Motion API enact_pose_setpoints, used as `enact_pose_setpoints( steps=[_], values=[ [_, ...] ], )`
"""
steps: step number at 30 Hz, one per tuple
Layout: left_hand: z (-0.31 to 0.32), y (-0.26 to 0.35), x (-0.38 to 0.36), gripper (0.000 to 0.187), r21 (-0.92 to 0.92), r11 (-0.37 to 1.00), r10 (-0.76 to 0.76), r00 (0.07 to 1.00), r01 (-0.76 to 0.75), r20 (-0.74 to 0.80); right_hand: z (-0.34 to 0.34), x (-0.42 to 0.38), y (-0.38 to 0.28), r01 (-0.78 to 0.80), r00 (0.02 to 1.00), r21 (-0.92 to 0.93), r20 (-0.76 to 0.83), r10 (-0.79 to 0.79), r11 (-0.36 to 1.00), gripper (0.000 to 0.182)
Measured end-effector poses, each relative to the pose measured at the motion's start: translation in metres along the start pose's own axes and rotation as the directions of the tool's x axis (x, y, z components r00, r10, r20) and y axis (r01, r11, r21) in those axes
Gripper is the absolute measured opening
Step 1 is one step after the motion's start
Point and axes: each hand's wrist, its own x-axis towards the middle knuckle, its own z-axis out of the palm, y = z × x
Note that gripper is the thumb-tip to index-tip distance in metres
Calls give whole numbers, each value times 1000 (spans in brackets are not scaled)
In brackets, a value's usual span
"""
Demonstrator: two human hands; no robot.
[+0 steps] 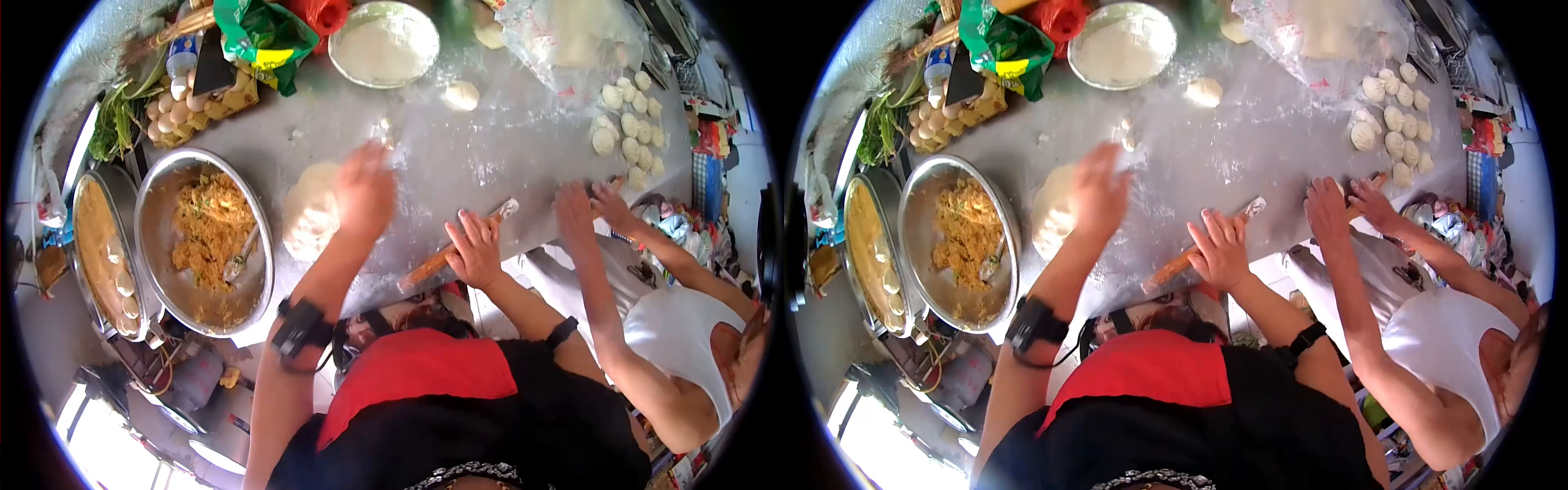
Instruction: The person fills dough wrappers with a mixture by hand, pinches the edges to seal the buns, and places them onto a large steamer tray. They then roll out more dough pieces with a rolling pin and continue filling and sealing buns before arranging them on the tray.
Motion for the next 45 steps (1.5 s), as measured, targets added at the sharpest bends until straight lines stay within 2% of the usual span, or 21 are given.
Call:
enact_pose_setpoints(
  steps=[1,3,5,7,8,11,14,18,21,23,26,27,30,31,32,35,38,39,42,43,45],
  values=[
    [12,25,30,47,-159,981,-69,972,107,224,4,0,2,-1,1000,-1,-20,1,1000,49],
    [70,50,78,48,-19,995,96,975,-94,200,4,2,4,9,997,-27,-71,-11,1000,48],
    [112,61,115,52,254,913,317,947,-319,52,5,2,6,13,998,-30,-65,-15,999,47],
    [112,59,145,58,107,964,180,892,-245,414,7,0,7,8,999,-32,-53,-9,999,48],
    [110,59,151,61,48,982,120,800,-182,588,8,-2,10,4,999,-29,-41,-6,1000,48],
    [96,11,123,60,152,979,81,943,-136,323,7,-2,9,-12,999,6,-35,13,1000,48],
    [101,-5,95,59,234,960,99,971,-151,219,7,-2,10,-7,999,-3,-46,7,1000,48],
    [85,23,93,63,251,964,5,946,-91,324,5,-1,10,-24,999,32,-31,25,999,49],
    [78,45,-11,58,160,959,121,852,-232,510,-3,1,15,-51,999,35,-2,51,998,50],
    [36,61,-58,46,-195,981,149,701,-15,698,-8,-7,19,-69,998,-32,-3,69,997,49],
    [24,61,-83,34,6,962,-255,885,274,390,-15,12,15,-78,996,-95,30,81,992,50],
    [28,51,-87,37,-43,985,-141,924,166,355,-17,38,11,-78,996,-137,32,83,988,50],
    [33,43,-65,36,-195,712,-478,669,674,569,0,133,7,-81,995,-183,-65,70,980,49],
    [25,42,-52,31,-244,715,-480,714,655,510,7,150,4,-105,992,-197,-87,89,975,48],
    [24,38,-50,30,-183,811,-400,755,556,520,10,145,1,-75,995,-167,-75,63,983,48],
    [25,31,-47,29,40,986,-155,791,163,592,7,102,5,51,992,-72,-111,-59,996,48],
    [18,13,-54,29,-75,815,-394,645,575,655,-12,0,7,14,998,-171,57,-4,985,46],
    [16,5,-65,28,-147,788,-362,643,597,675,-12,12,5,-2,998,-154,60,11,988,46],
    [13,21,-57,29,-149,844,-246,620,515,745,3,83,-2,-3,999,-118,-43,-2,993,46],
    [35,16,-67,24,-189,942,-180,891,279,417,11,102,-4,15,993,-105,-118,-28,994,46],
    [21,18,-52,24,-18,964,-191,741,264,644,6,77,-9,26,999,-34,-35,-27,999,46]
  ],
)
